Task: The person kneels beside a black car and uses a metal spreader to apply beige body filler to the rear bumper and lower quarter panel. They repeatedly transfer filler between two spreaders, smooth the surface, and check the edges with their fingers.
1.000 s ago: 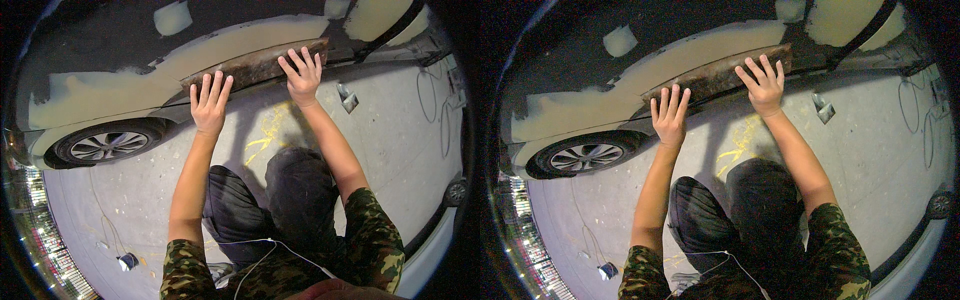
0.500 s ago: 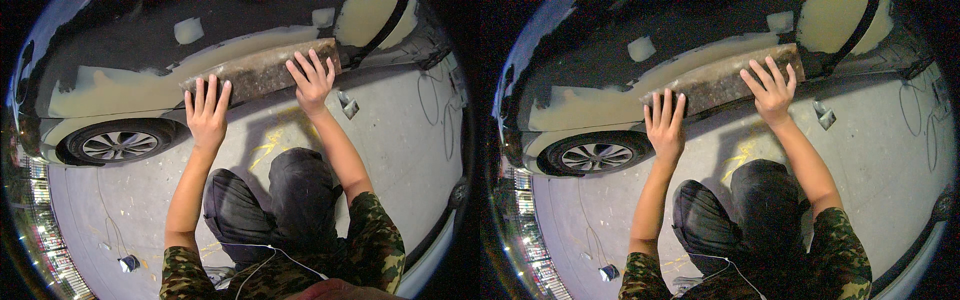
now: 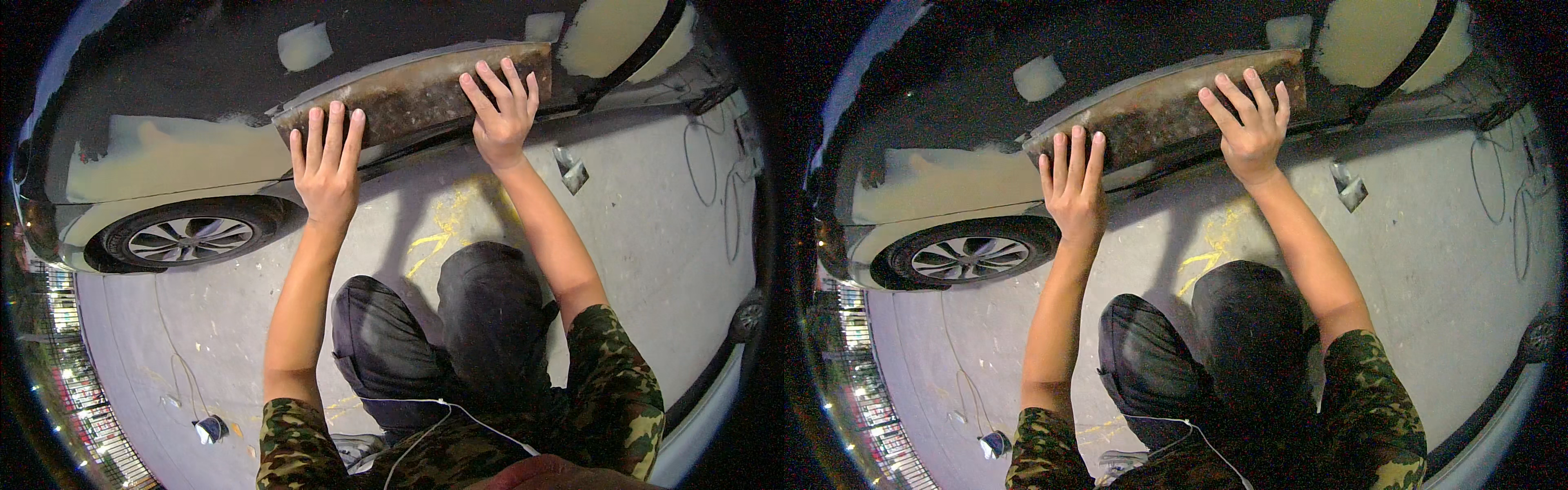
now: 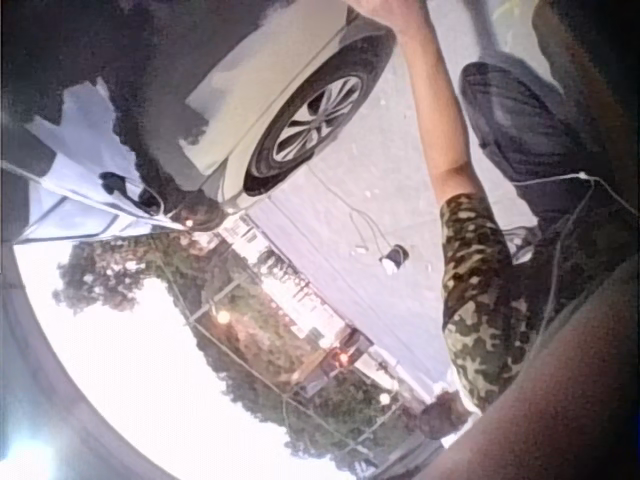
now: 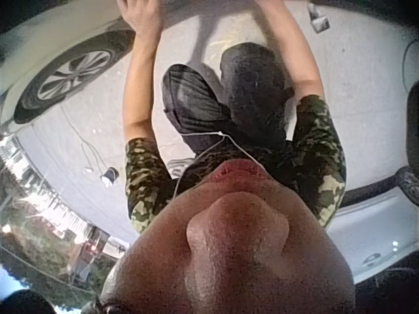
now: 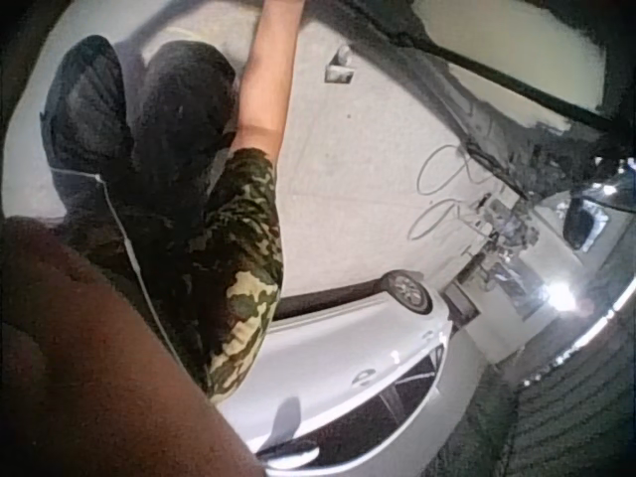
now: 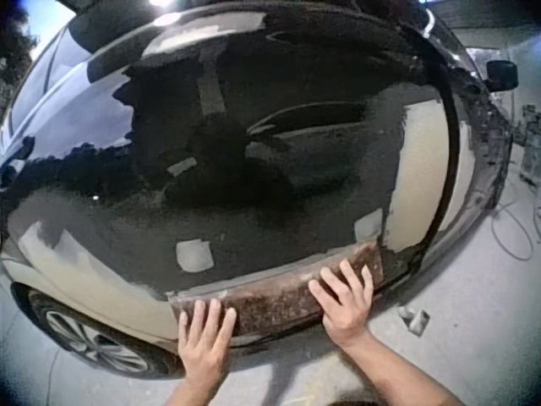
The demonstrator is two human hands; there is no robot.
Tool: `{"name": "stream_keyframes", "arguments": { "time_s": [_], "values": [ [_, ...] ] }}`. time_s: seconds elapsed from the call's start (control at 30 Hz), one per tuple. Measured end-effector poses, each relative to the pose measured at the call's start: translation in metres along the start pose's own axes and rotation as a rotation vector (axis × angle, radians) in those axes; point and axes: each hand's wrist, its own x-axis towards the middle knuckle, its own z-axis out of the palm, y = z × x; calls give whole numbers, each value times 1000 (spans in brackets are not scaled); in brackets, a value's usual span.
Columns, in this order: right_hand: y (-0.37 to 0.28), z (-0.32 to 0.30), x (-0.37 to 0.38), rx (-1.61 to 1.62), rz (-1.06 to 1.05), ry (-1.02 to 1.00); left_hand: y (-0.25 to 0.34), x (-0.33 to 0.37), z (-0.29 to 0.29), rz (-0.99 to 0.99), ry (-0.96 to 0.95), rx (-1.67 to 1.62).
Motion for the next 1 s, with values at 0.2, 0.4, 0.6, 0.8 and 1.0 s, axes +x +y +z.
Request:
{"name": "stream_keyframes", "arguments": {
  "time_s": [0.2,0.4,0.6,0.8,1.0],
  "values": [
    [7,7,-24,0,-10,-40,5,-20,21,4,-4,4],
    [10,14,-51,-1,-4,-86,10,-42,42,-4,-18,-13],
    [13,18,-70,7,6,-121,17,-59,57,-19,-37,-18],
    [19,15,-81,5,-11,-179,25,-71,64,-41,-87,-52],
    [17,-10,-85,-21,-7,-293,40,-74,47,-58,-214,-127]
  ]
}}
